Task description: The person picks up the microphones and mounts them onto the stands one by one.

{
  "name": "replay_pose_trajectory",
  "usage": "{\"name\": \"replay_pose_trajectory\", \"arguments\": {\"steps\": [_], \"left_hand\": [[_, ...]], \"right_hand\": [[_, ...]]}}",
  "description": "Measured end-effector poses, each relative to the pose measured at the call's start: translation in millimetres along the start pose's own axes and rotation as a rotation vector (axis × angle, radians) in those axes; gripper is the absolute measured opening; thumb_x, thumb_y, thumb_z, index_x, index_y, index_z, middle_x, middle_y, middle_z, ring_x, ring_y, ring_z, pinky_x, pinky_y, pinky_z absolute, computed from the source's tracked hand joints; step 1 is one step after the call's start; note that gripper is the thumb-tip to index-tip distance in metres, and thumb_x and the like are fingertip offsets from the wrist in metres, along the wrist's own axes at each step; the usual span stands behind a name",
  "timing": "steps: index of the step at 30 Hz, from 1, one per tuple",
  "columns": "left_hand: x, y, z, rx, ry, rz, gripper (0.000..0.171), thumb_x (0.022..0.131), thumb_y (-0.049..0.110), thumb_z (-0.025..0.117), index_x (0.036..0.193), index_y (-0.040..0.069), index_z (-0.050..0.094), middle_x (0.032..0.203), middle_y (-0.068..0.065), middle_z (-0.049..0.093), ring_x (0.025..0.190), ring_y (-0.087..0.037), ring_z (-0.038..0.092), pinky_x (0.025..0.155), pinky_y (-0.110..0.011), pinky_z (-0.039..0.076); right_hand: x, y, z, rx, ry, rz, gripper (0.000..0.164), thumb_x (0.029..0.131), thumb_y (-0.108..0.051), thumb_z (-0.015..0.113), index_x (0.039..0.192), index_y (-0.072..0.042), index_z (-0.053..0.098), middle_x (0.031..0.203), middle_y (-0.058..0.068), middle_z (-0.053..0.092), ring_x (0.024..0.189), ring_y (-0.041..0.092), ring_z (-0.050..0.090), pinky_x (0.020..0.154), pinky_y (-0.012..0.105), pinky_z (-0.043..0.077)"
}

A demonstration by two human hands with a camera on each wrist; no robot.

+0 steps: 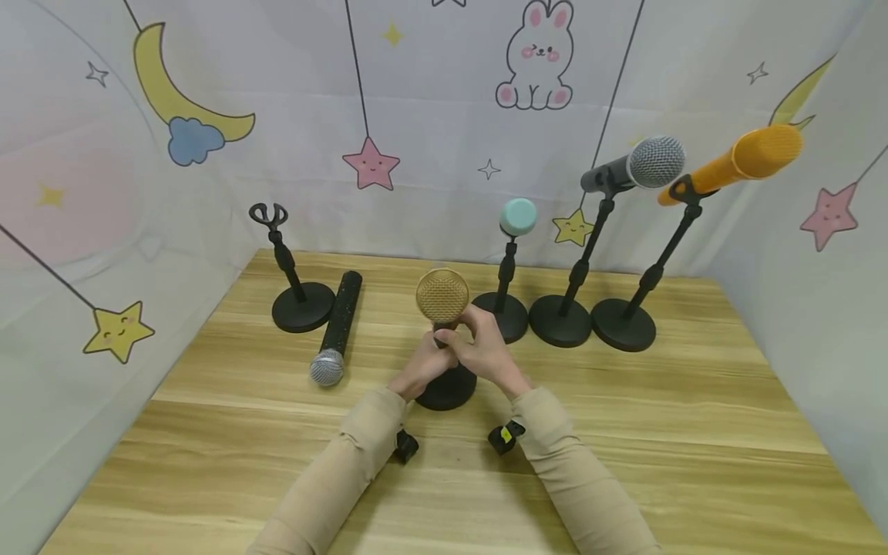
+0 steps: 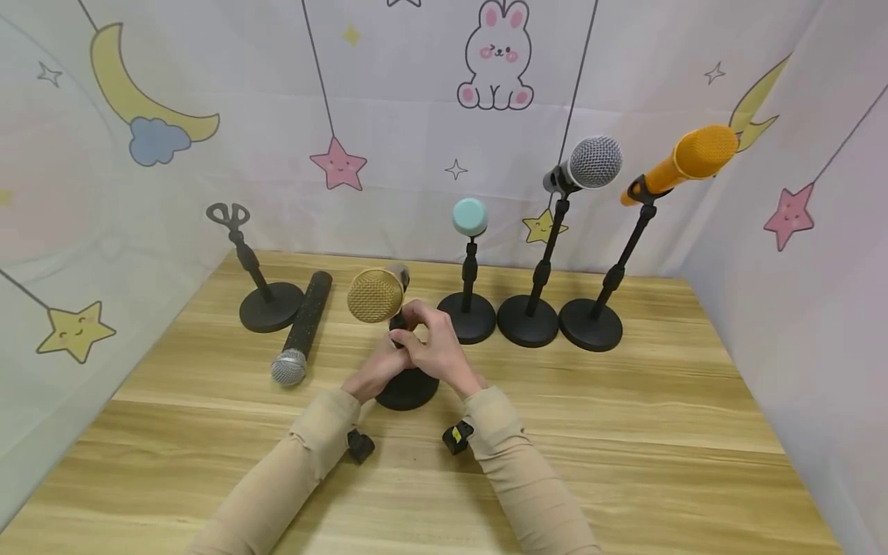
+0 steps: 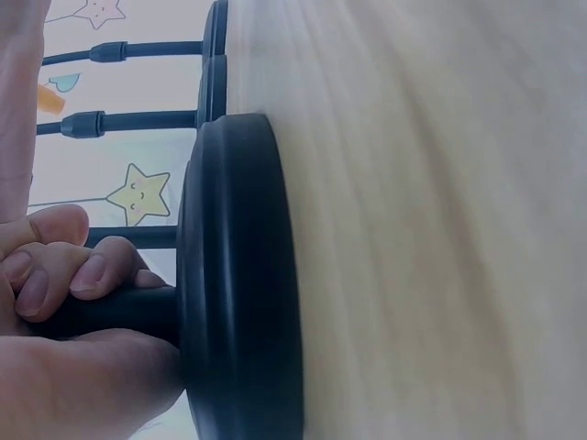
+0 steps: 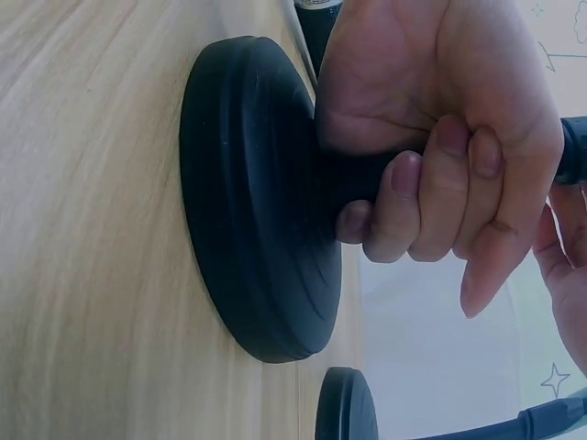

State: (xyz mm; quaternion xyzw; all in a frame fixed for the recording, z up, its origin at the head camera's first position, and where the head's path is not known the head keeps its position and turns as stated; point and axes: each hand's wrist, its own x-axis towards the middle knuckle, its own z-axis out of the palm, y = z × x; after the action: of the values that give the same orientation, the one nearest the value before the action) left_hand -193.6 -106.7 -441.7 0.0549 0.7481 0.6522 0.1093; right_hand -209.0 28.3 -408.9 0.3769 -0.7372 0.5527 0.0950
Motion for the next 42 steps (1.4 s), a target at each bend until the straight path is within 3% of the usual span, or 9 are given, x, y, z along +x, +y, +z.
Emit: {"name": "replay_pose_trajectory", "arguments": {"steps": [13,17,19,21,23,25,28,32,42], "left_hand": [[-2.5,2.5,0.1,0.03,-0.009,0.001,0.031,0.09,0.009,0.048,0.063,0.017,0.035,0.057,0.007,0.032,0.057,-0.012,0.03,0.064,-0.029,0.031],[-3.6,3.9,-6.3,0.092,-0.074,0.055,0.032,0.098,0.012,0.046,0.067,0.012,0.041,0.061,0.002,0.04,0.061,-0.016,0.036,0.069,-0.029,0.036],[-5.2,4.3,-12.5,0.149,-0.131,0.098,0.03,0.104,0.014,0.045,0.075,0.007,0.05,0.072,-0.005,0.053,0.07,-0.02,0.049,0.077,-0.032,0.045],[-7.9,5.2,-20.3,0.207,-0.203,0.152,0.022,0.107,0.016,0.045,0.101,0.001,0.061,0.1,-0.012,0.067,0.095,-0.025,0.063,0.094,-0.039,0.051],[-11.0,7.1,-27.7,0.265,-0.258,0.218,0.028,0.107,0.015,0.048,0.128,-0.002,0.057,0.128,-0.019,0.064,0.12,-0.032,0.062,0.106,-0.047,0.049],[-14.3,8.5,-33.9,0.333,-0.27,0.276,0.035,0.106,0.014,0.052,0.137,-0.003,0.051,0.135,-0.022,0.06,0.125,-0.034,0.061,0.106,-0.047,0.05],[-17.7,9.3,-38.2,0.467,-0.235,0.333,0.024,0.102,0.013,0.059,0.121,-0.002,0.059,0.113,-0.02,0.069,0.101,-0.025,0.068,0.09,-0.036,0.055],[-20.5,8.8,-38.0,0.616,-0.166,0.333,0.013,0.1,0.015,0.064,0.102,0.003,0.067,0.088,-0.011,0.072,0.077,-0.009,0.061,0.072,-0.023,0.05],[-6.7,7.8,-32.7,0.654,0.07,0.352,0.01,0.092,0.011,0.073,0.093,0.001,0.075,0.087,-0.013,0.077,0.086,-0.026,0.074,0.075,-0.034,0.057]], "right_hand": [[-4,-1,-1,-0.008,0.008,-0.003,0.018,0.094,0.003,0.066,0.112,0.003,0.066,0.105,0.021,0.07,0.087,0.027,0.067,0.08,0.033,0.055],[-4,-2,-2,-0.013,-0.004,0.013,0.02,0.094,0.001,0.066,0.114,0.002,0.068,0.109,0.02,0.071,0.092,0.029,0.068,0.083,0.036,0.056],[-6,-2,-4,-0.015,-0.013,0.036,0.022,0.095,-0.002,0.067,0.116,0.0,0.068,0.112,0.018,0.071,0.097,0.029,0.068,0.086,0.038,0.056],[-8,-1,-6,-0.009,-0.021,0.064,0.023,0.095,-0.004,0.067,0.118,-0.002,0.068,0.115,0.017,0.071,0.102,0.029,0.068,0.089,0.041,0.056],[-11,1,-10,-0.001,-0.019,0.089,0.023,0.095,-0.005,0.067,0.119,-0.004,0.068,0.116,0.016,0.071,0.104,0.029,0.068,0.091,0.043,0.056],[-14,3,-15,0.015,-0.015,0.106,0.025,0.096,-0.005,0.066,0.121,-0.005,0.068,0.118,0.016,0.07,0.106,0.029,0.067,0.091,0.043,0.056],[-19,6,-23,0.025,-0.006,0.135,0.026,0.097,-0.005,0.065,0.123,-0.006,0.067,0.12,0.015,0.07,0.107,0.03,0.068,0.092,0.042,0.055],[-24,7,-31,0.005,-0.031,0.192,0.028,0.098,-0.009,0.065,0.125,-0.006,0.067,0.124,0.014,0.07,0.109,0.029,0.068,0.092,0.039,0.055],[-40,14,-47,-0.034,-0.038,0.226,0.024,0.099,-0.01,0.064,0.122,-0.005,0.068,0.121,0.017,0.071,0.103,0.027,0.069,0.092,0.038,0.054]]}}
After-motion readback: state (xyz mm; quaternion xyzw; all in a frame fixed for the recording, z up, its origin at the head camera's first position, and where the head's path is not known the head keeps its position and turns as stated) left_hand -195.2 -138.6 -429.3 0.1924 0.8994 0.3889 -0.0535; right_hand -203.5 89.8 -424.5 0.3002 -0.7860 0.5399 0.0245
